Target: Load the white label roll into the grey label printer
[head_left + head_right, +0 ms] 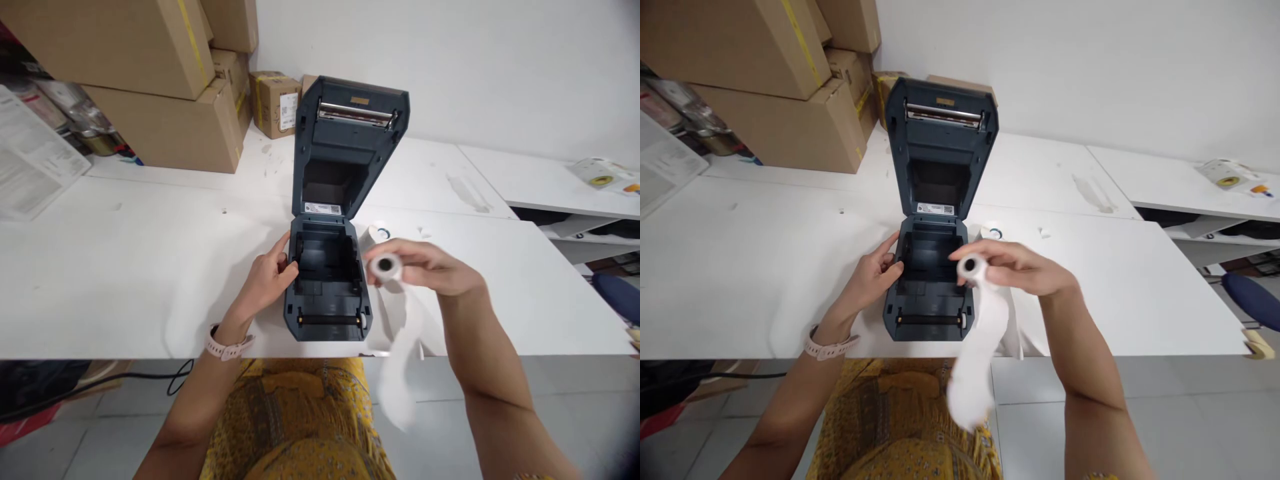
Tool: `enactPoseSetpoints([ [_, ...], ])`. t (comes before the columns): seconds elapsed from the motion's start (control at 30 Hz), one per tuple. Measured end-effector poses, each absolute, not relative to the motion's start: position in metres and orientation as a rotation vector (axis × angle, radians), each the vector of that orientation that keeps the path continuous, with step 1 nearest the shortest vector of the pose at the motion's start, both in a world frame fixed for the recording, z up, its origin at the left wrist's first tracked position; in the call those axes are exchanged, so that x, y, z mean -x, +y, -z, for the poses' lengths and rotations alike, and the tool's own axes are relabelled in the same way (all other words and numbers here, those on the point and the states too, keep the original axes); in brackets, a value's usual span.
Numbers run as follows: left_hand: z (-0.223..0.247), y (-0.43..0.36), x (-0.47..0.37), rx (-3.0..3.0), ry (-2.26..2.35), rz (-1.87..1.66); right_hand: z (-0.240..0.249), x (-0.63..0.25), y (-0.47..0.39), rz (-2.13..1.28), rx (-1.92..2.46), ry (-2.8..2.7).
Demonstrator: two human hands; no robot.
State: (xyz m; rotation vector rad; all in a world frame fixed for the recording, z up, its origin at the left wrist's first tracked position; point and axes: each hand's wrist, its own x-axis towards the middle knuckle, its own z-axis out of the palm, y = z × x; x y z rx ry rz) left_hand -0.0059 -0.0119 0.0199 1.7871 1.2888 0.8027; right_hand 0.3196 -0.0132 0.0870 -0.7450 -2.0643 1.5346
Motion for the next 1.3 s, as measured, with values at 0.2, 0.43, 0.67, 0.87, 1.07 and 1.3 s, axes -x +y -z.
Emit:
enactPoseSetpoints([
  [0.2, -0.021, -0.012, 0.005, -1.83, 1.282, -0.83, -0.091, -0.245, 0.007, -1.45, 0.829, -2.428],
  [0.43, -0.02, -0.013, 0.005, -1.797, 1.278, -0.827, -0.071, -0.23, -0.013, -0.849, 1.13, -2.553],
  [0.67, -0.019, -0.015, 0.001, -1.789, 1.39, -0.835, -0.06, -0.223, -0.03, -0.453, 1.18, -2.569],
  [0.87, 0.002, -0.012, -0.002, -1.766, 1.261, -1.028, -0.052, -0.221, -0.045, -0.199, 1.208, -2.537],
  [1.07, 0.011, -0.008, -0.003, -1.721, 1.095, -1.033, -0.053, -0.225, -0.057, -0.229, 1.152, -2.574],
  [1.3, 0.002, -0.008, -0.004, -1.705, 1.093, -1.007, -0.053, -0.224, -0.075, 0.026, 1.168, -2.592],
])
